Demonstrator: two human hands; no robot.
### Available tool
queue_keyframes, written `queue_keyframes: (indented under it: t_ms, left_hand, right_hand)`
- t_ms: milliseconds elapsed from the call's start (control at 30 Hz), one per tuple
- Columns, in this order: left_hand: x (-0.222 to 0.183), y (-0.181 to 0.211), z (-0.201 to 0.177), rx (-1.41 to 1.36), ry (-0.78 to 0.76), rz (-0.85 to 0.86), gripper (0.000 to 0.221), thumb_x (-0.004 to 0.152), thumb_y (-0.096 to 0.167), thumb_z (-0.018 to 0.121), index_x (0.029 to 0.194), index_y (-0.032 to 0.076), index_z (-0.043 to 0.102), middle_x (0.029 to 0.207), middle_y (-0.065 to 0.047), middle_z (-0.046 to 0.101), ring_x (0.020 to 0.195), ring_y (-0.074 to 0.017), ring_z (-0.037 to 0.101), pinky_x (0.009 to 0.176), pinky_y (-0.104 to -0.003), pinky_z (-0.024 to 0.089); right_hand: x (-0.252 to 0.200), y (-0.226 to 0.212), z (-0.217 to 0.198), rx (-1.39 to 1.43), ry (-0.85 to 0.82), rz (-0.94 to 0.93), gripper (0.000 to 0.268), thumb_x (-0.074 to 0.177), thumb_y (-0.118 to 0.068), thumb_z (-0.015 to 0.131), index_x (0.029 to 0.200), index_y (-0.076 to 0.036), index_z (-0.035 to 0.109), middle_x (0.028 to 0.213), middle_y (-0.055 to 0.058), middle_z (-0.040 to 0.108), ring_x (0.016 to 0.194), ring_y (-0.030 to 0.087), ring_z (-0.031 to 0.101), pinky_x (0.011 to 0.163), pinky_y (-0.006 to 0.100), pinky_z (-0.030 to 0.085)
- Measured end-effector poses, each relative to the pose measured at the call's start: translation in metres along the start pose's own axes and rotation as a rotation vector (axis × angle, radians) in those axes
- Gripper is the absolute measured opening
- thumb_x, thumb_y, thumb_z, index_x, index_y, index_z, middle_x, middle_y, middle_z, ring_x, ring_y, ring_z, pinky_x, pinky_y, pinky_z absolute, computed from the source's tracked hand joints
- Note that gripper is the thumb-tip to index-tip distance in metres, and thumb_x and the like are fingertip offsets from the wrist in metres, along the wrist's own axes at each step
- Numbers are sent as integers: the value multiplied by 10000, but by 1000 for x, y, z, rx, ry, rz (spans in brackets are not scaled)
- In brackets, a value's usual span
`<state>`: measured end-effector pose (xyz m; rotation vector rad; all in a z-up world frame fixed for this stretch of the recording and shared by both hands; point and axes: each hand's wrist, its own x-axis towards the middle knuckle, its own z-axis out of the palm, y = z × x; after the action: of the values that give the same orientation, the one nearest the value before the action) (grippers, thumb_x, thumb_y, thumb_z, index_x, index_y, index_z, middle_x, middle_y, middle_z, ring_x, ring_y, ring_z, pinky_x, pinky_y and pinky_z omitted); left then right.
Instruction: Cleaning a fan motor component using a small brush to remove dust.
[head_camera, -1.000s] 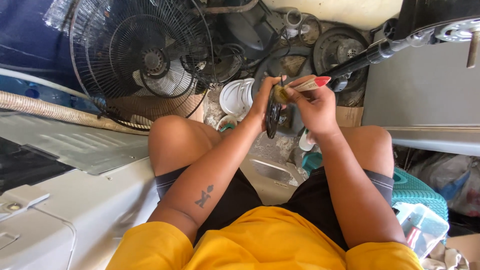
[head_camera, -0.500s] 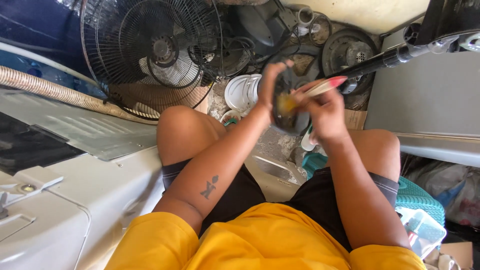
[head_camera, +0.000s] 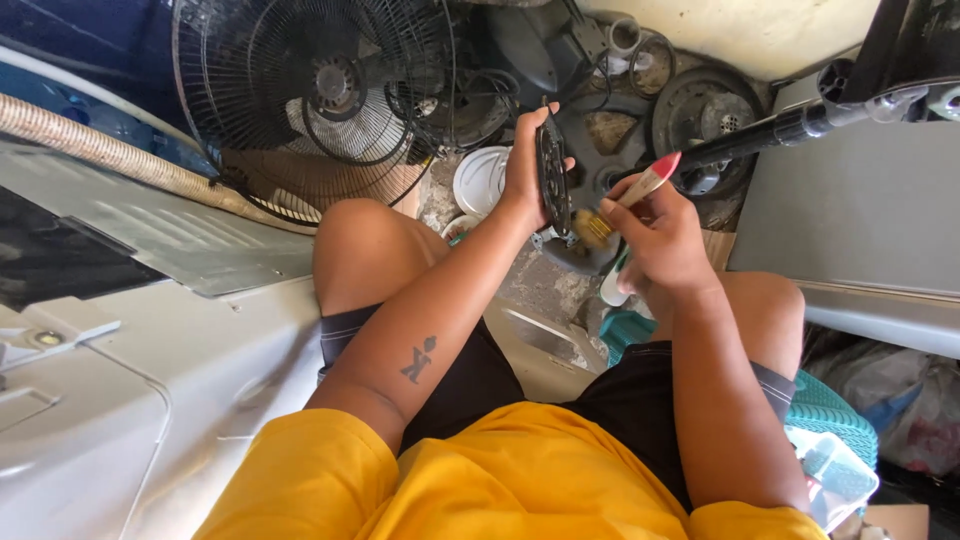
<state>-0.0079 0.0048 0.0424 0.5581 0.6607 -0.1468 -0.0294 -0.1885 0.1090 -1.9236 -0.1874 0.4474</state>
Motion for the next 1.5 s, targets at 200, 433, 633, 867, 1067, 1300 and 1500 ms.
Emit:
queue_keyframes:
  t_ms: [200,433,633,867,1067,1300,1500]
  left_hand:
    - [-10,4,3,12,-54,22,720,893,578,632,1540,302,473,1708,-194,123,1355,-415,395,1119,-476,313]
    - [2,-22,10,-73,-222,-142,648,832,552,733,1382,229,620,1166,-251,684,869,-396,636,796,-542,548]
    - [36,-20,-4,-153,-444,-143,557,887,457,668,1409,270,620,1138,-135,735,862,-388,734,680,-491,617]
    - [3,-19,11,-318,-491,-182,536,920,439,641,1388,180,597,1152,-142,678,838,-397,736,712,-499,635]
    - [21,4,-16,-261,-412,-86,588,897,412,651,1442,201,583,1234,-166,689,926,-444,741,849,-559,665]
    - [48,-36,-18,-133,-483,-176,633,907,476,612,1496,259,533,1300,-79,707,940,-385,764,650,-583,645]
    - [44,-4,-35,-191,-396,-28,602,886,423,669,1444,218,578,1201,-99,706,842,-405,760,699,-486,675]
  right_hand:
    - [-5,-20,13,396,180,-145,179,931,48,789,1066,44,671,1000,189,723,928,218,751,841,345,638]
    - [21,7,19,-19,251,-497,187,936,167,670,926,-8,736,902,197,740,970,348,743,989,422,518]
    - [16,2,32,61,463,-466,123,939,95,789,912,5,709,917,206,745,872,305,753,737,415,600]
    - [27,13,30,252,368,-515,147,962,132,698,977,-14,687,1014,154,724,876,213,713,813,353,621]
    - [13,4,57,71,300,-661,100,871,40,834,861,-33,766,868,188,749,845,389,757,809,422,578]
    - [29,22,31,3,514,-462,157,889,108,705,908,-39,756,882,189,746,901,367,738,848,424,556]
    - [16,21,47,101,160,-598,123,897,32,689,881,-59,769,922,187,744,904,408,728,857,458,550]
